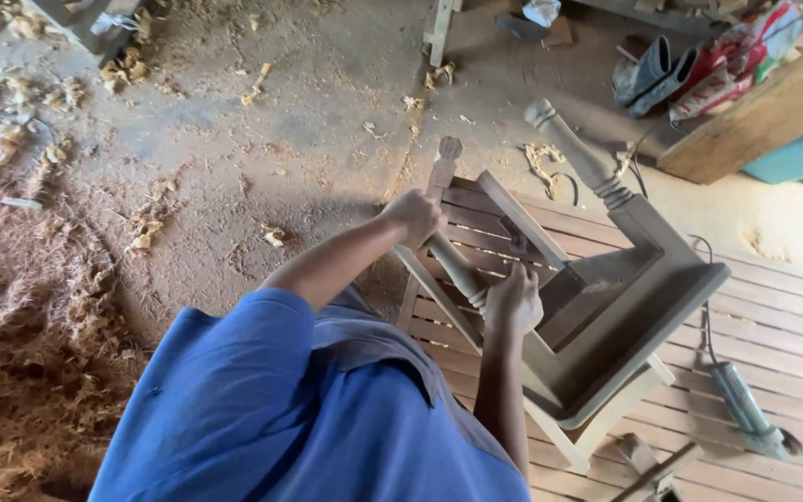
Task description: The person sands the legs and frame of a wooden chair using a sanding block. They reposition the chair multiple times to access different areas, including the seat slats and the underside of the frame.
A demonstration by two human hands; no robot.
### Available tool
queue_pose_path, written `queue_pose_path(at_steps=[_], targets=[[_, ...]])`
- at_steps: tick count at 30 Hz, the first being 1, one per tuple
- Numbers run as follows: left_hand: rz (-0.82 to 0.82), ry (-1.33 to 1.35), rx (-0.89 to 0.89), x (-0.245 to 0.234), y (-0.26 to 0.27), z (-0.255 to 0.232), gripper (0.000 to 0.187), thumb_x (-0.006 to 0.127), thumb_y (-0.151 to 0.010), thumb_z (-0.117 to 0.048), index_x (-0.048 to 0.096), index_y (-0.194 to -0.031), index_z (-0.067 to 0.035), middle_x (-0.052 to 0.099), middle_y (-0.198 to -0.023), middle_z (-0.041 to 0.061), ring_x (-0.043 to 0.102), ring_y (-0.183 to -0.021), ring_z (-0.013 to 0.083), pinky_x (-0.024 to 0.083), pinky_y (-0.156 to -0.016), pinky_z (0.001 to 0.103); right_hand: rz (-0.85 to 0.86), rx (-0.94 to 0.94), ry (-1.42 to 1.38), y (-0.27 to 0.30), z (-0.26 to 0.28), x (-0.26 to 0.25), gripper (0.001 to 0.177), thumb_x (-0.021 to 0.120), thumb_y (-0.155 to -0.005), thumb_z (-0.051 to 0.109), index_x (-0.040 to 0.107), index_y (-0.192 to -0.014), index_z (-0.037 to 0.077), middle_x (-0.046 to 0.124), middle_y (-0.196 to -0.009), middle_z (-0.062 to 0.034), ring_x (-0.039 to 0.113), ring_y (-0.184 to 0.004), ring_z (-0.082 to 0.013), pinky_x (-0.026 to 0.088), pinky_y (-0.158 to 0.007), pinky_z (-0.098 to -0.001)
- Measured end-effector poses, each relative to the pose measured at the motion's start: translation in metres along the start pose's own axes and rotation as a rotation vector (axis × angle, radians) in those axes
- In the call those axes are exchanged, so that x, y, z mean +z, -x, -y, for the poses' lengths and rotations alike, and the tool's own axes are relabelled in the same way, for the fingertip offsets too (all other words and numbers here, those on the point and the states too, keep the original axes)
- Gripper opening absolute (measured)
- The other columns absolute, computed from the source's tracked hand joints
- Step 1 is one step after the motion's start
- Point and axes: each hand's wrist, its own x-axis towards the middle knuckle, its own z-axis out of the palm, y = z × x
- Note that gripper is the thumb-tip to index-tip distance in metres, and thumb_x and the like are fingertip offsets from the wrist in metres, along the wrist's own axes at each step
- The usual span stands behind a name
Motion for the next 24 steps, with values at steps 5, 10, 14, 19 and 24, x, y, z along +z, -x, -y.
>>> queue_pose_path(at_steps=[5,10,14,19,24], targets=[[-0.124,0.016,-0.006,0.017,-0.004,0.011,0.024,0.069,-0.066,-0.043,0.077,-0.080,-0.025,0.077,-0.080,-0.003,0.072,-0.086,0.0172,0.057,-0.083,0.037,-0.126,-0.062,-0.013,0.036,0.022,-0.022,0.010,0.057,-0.090,0.016,0.063,-0.096,0.021,0.063,-0.105,-0.0043,0.074,-0.073,-0.0390,0.061,-0.067,-0.0511],[-0.144,0.055,-0.018,0.007,-0.001,0.003,0.022,0.068,-0.064,-0.044,0.075,-0.076,-0.027,0.075,-0.076,-0.005,0.071,-0.082,0.0159,0.058,-0.080,0.037,0.022,-0.022,0.028,-0.019,0.002,0.006,0.025,0.052,-0.087,0.010,0.070,-0.101,0.021,0.066,-0.099,-0.0040,0.075,-0.086,-0.0349,0.061,-0.073,-0.0493],[-0.126,0.150,0.017,0.040,-0.002,0.014,0.025,0.071,-0.070,-0.046,0.073,-0.076,-0.021,0.072,-0.077,-0.002,0.070,-0.083,0.0203,0.058,-0.078,0.041,0.035,-0.055,0.011,0.039,0.048,-0.068,0.021,0.055,-0.091,0.015,0.071,-0.103,0.023,0.067,-0.114,-0.0017,0.076,-0.091,-0.0336,0.061,-0.079,-0.0513],[-0.075,0.167,0.111,-0.016,0.016,0.019,0.026,0.069,-0.071,-0.043,0.069,-0.084,-0.021,0.072,-0.086,0.002,0.071,-0.089,0.0261,0.056,-0.081,0.049,-0.063,0.010,0.045,-0.010,0.019,0.003,0.014,0.068,-0.082,0.015,0.071,-0.093,0.021,0.068,-0.096,0.0011,0.075,-0.078,-0.0286,0.062,-0.064,-0.0449],[-0.449,0.155,0.188,-0.005,0.013,0.025,0.020,0.068,-0.071,-0.045,0.062,-0.076,-0.026,0.066,-0.074,-0.003,0.069,-0.078,0.0198,0.054,-0.073,0.037,-0.222,0.024,0.098,0.028,0.025,-0.004,0.010,0.068,-0.081,0.013,0.066,-0.088,0.019,0.064,-0.084,0.0008,0.072,-0.062,-0.0319,0.059,-0.052,-0.0463]])
